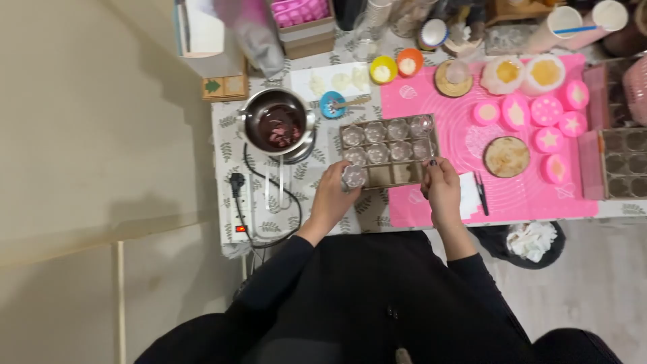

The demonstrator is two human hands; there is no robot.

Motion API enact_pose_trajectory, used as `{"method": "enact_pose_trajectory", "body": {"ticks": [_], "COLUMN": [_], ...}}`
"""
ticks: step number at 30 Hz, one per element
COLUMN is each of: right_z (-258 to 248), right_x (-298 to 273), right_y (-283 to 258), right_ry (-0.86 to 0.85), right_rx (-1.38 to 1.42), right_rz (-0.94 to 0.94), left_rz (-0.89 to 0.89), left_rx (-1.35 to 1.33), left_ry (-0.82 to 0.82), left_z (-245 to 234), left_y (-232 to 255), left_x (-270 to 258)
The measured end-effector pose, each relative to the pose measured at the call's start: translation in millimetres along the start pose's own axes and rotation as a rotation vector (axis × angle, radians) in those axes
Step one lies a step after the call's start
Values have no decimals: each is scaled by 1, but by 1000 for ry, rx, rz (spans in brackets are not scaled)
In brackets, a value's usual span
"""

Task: The person fills clear plastic candle molds with melted pink wax, scooping it by spoon from a melting pot and pressing it into each cavity. They thread a wooden wick holder through a mold, then lift and reposition filled mold trays on the worktable.

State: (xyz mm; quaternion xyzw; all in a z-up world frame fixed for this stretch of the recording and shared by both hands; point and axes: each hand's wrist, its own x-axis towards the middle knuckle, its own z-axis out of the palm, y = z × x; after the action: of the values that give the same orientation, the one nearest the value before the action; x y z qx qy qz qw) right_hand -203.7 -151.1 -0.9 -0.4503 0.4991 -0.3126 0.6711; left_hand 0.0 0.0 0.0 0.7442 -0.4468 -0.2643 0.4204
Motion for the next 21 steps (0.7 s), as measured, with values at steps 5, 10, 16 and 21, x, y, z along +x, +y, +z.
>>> {"method": "enact_pose_trajectory", "body": {"ticks": [5,10,16,21], "right_z": [-54,-130,-224,-294], "right_x": [15,29,38,63], "right_y": [-18,-50,-76,-66], "right_ry": [-39,-90,-145,-8], "right_rx": [-87,-189,-243,-208], "right_rz": [36,21,-51,-39], "left_rz": [-44,-191,-286,-971], "left_rx": [242,322,118,-781], "left_ry": [180,324,635,844], "left_z": [48,89,172,213], "left_y": [-21,-12,-44,-29], "left_x": [-11,-17,-28,12]}}
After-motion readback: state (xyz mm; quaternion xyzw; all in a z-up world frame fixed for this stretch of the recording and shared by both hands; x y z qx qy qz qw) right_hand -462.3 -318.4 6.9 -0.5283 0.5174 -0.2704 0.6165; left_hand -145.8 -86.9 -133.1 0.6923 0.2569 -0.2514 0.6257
